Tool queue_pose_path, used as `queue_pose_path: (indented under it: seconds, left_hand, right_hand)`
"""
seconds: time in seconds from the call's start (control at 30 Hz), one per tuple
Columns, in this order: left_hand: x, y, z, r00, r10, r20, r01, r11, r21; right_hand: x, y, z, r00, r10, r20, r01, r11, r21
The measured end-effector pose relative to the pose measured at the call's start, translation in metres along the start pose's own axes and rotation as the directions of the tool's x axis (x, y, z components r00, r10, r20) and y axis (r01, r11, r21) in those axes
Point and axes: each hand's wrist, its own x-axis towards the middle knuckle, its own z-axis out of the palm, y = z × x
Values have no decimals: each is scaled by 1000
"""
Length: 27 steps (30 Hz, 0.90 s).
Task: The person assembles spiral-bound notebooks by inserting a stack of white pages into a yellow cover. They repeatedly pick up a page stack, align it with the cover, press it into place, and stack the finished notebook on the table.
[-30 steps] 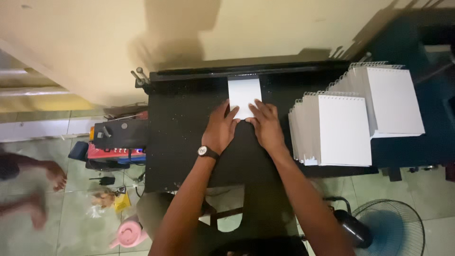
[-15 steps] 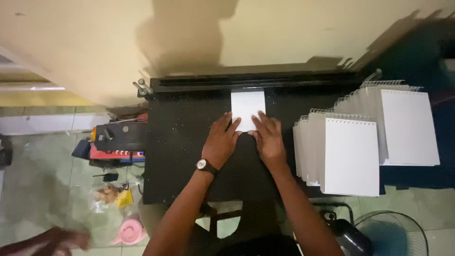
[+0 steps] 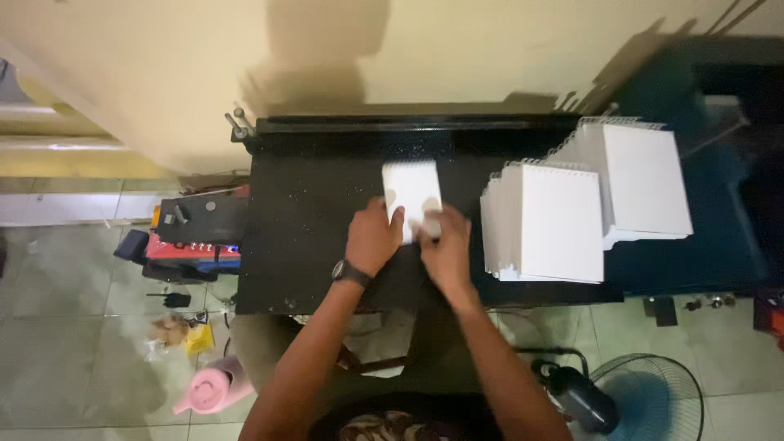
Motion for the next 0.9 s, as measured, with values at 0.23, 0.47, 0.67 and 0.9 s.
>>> queue_pose_path:
  seconds: [0.23,0.47,0.67,0.9]
  left_hand:
    - [-66,65,-29,994,-91,-65,107,949,297]
    - [-88,93,-77,971,-237,-14,220,922,-320]
    - [-111,89,-100,998,17,-61,-45,864,-501]
    - [-141,100,-128,915,277,-294,-393,777,-492]
  right_hand:
    - [-82,-5,1,998,36,-44,-25,972,234]
    - [-105,-23,1,932,-226,-282,304,913,273]
    - [-115,-22,-2,775,-481,-409,617,718,324]
    - [-122,-45,-10,845,-509,-163,515,694,504]
